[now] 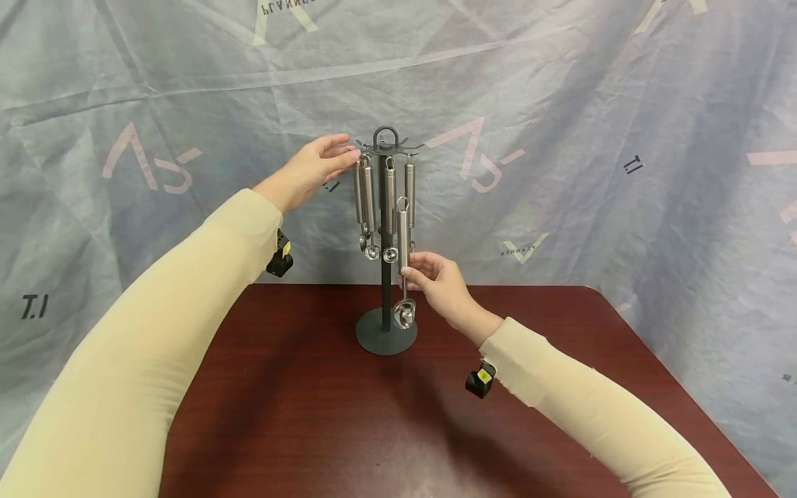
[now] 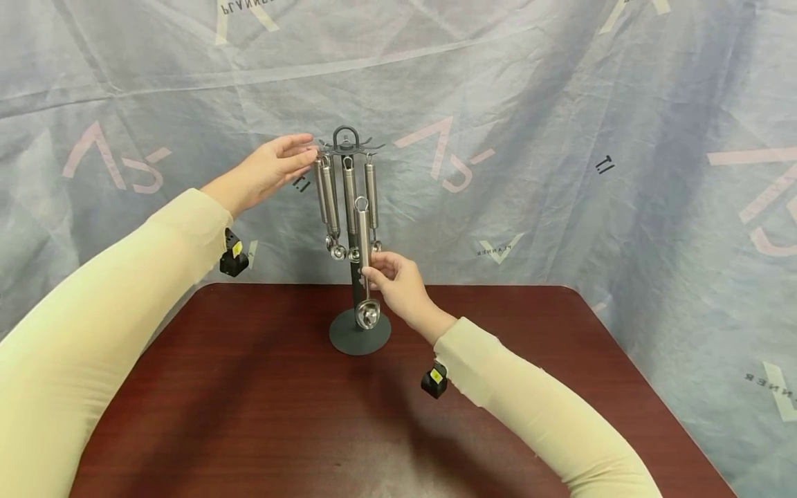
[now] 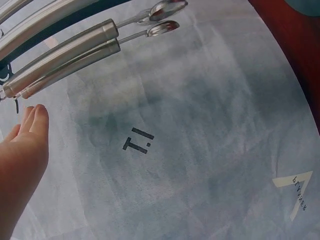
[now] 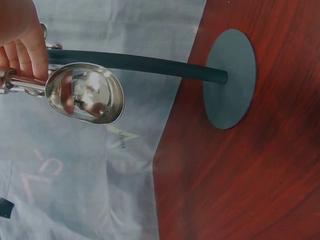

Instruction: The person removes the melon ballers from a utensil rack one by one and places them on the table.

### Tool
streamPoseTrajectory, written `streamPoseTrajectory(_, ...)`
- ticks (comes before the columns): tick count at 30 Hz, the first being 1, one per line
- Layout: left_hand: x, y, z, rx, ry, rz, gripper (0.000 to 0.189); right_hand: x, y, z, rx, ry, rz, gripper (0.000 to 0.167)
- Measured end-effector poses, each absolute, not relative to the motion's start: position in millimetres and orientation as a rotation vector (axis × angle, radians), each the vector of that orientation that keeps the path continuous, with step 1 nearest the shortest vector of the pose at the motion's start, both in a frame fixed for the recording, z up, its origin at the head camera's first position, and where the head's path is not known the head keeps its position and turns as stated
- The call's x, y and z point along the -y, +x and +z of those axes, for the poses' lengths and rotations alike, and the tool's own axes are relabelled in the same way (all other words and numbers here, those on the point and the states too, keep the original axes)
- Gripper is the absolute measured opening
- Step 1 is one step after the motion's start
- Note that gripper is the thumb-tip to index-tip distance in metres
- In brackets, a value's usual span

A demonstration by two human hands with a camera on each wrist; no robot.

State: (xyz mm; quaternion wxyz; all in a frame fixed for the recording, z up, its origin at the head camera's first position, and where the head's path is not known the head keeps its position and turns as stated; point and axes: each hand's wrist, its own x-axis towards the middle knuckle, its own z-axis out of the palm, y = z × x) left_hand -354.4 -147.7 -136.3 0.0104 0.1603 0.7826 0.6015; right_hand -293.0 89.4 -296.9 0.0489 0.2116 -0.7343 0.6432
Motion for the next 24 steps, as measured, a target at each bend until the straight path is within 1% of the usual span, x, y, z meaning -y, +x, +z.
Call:
streamPoseTrajectory(9, 150, -354, -129, -2.505, 0.571, 1.747, 0.073, -87, -288, -304, 2.265, 0.671, 1.967, 0.028)
streamPoseTrajectory(19, 152, -357, -127, -2.491, 0.527, 1.713, 0.071, -84, -288, -314, 2.279, 0.679, 2.010, 0.027)
streamPoseTrajectory(24, 154, -354, -128, -2.584, 0.530, 1.633, 0.070, -83, -286, -319, 2.312, 0.671, 2.005, 0.028)
